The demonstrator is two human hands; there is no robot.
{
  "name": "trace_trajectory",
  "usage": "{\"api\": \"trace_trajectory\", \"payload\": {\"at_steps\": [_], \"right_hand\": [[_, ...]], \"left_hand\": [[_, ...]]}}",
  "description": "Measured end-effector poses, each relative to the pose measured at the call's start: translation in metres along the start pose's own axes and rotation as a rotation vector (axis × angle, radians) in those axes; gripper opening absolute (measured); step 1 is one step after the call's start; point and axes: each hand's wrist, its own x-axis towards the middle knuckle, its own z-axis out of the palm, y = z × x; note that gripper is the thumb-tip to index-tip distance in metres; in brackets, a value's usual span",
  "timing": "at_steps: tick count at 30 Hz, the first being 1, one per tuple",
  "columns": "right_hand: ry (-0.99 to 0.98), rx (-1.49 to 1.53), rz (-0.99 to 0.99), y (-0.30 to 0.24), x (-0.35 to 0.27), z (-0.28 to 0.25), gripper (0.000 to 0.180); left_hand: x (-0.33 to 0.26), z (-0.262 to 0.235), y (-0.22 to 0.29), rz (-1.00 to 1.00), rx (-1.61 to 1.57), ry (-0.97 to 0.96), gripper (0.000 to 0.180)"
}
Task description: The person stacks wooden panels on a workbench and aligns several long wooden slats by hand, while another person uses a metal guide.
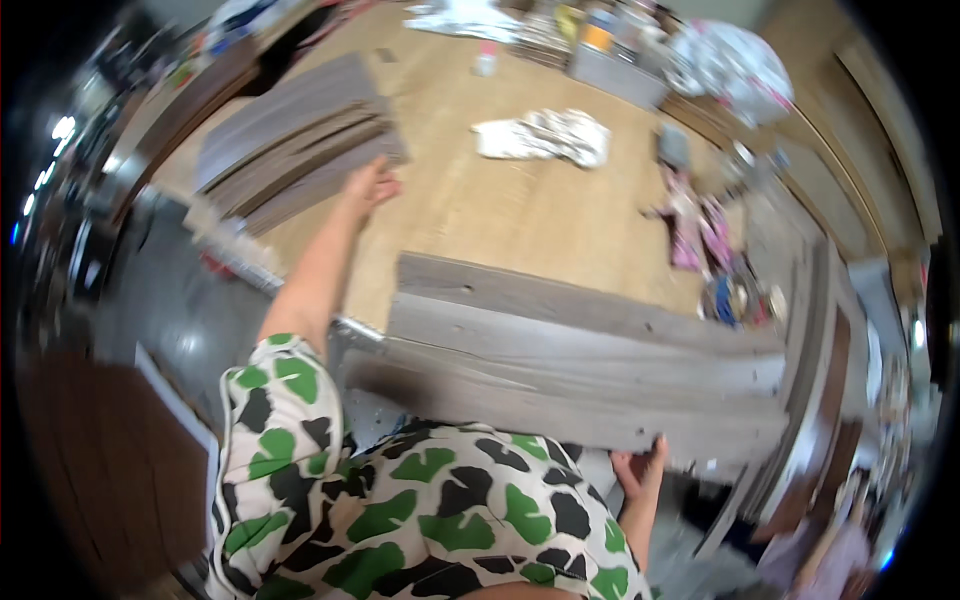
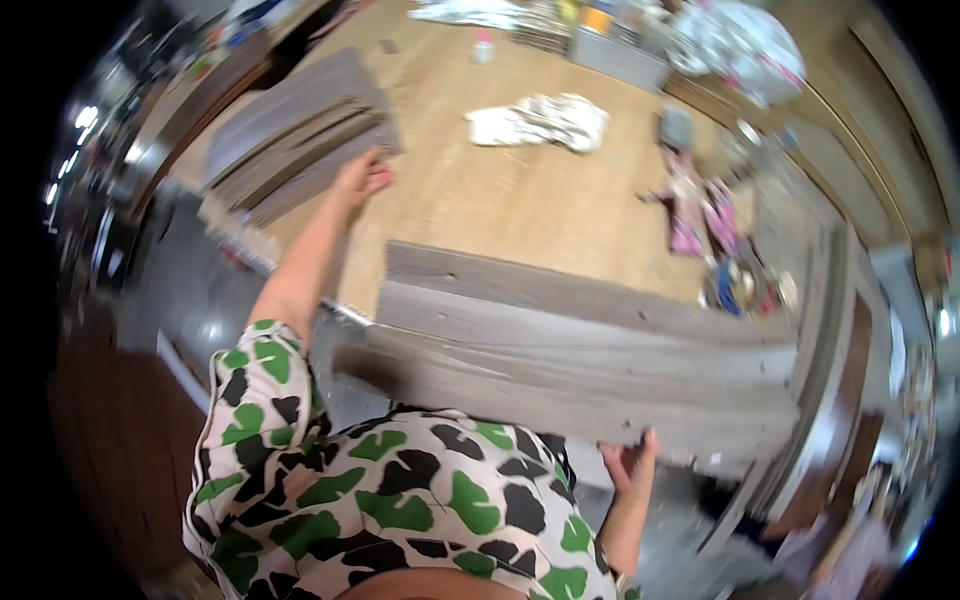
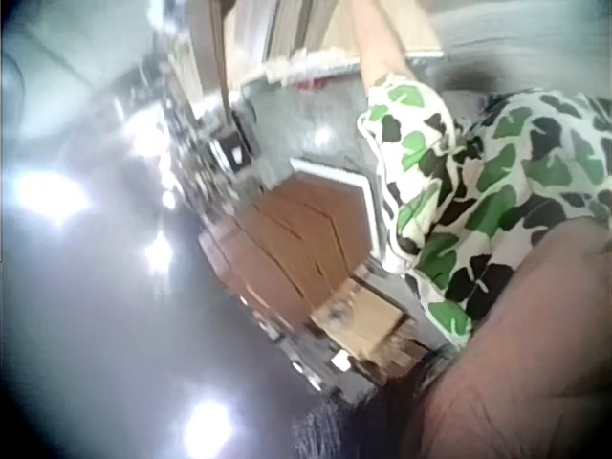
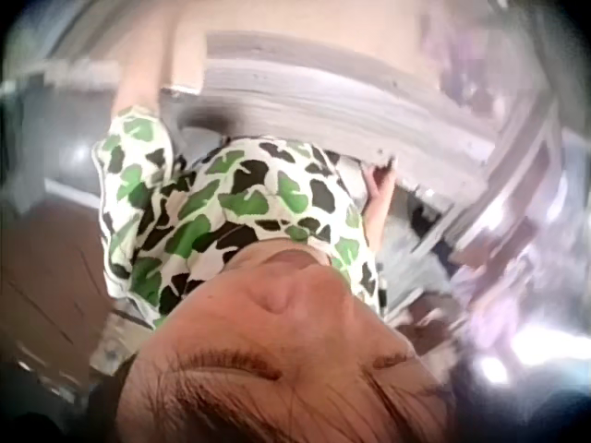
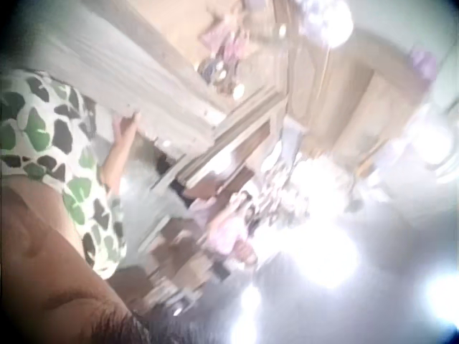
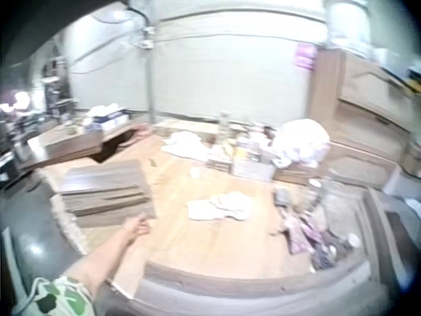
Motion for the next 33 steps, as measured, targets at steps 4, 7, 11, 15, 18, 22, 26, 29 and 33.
{"api": "trace_trajectory", "payload": {"at_steps": [4,7,11,15,18,22,26,29,33], "right_hand": [[-0.081,-0.026,-0.086,-0.001,-0.002,0.023,0.054],[-0.119,-0.035,-0.122,-0.002,-0.006,0.028,0.055],[-0.163,-0.047,-0.112,-0.002,-0.001,0.027,0.056],[-0.103,-0.035,-0.065,0.006,0.006,0.025,0.059],[-0.045,-0.065,-0.049,0.010,0.000,0.010,0.063],[-0.079,-0.053,-0.092,0.008,-0.018,0.028,0.066],[0.093,-0.038,-0.124,0.011,-0.013,0.016,0.071],[0.174,-0.121,-0.118,0.007,-0.006,0.017,0.078],[0.094,-0.115,-0.203,0.014,-0.008,0.027,0.074]], "left_hand": [[0.024,0.004,0.012,-0.032,-0.032,0.059,0.053],[0.042,0.016,0.018,-0.031,-0.084,0.050,0.053],[0.067,0.000,0.029,0.010,-0.116,0.043,0.054],[0.077,-0.017,0.029,0.007,-0.131,0.057,0.057],[0.093,-0.015,0.033,0.024,-0.151,0.036,0.060],[0.114,0.005,0.048,0.029,-0.165,0.088,0.058],[0.169,-0.028,0.054,0.151,-0.120,0.102,0.055],[0.190,-0.008,0.058,0.126,0.035,0.081,0.040],[0.055,0.143,0.043,0.072,0.587,-0.686,0.033]]}}
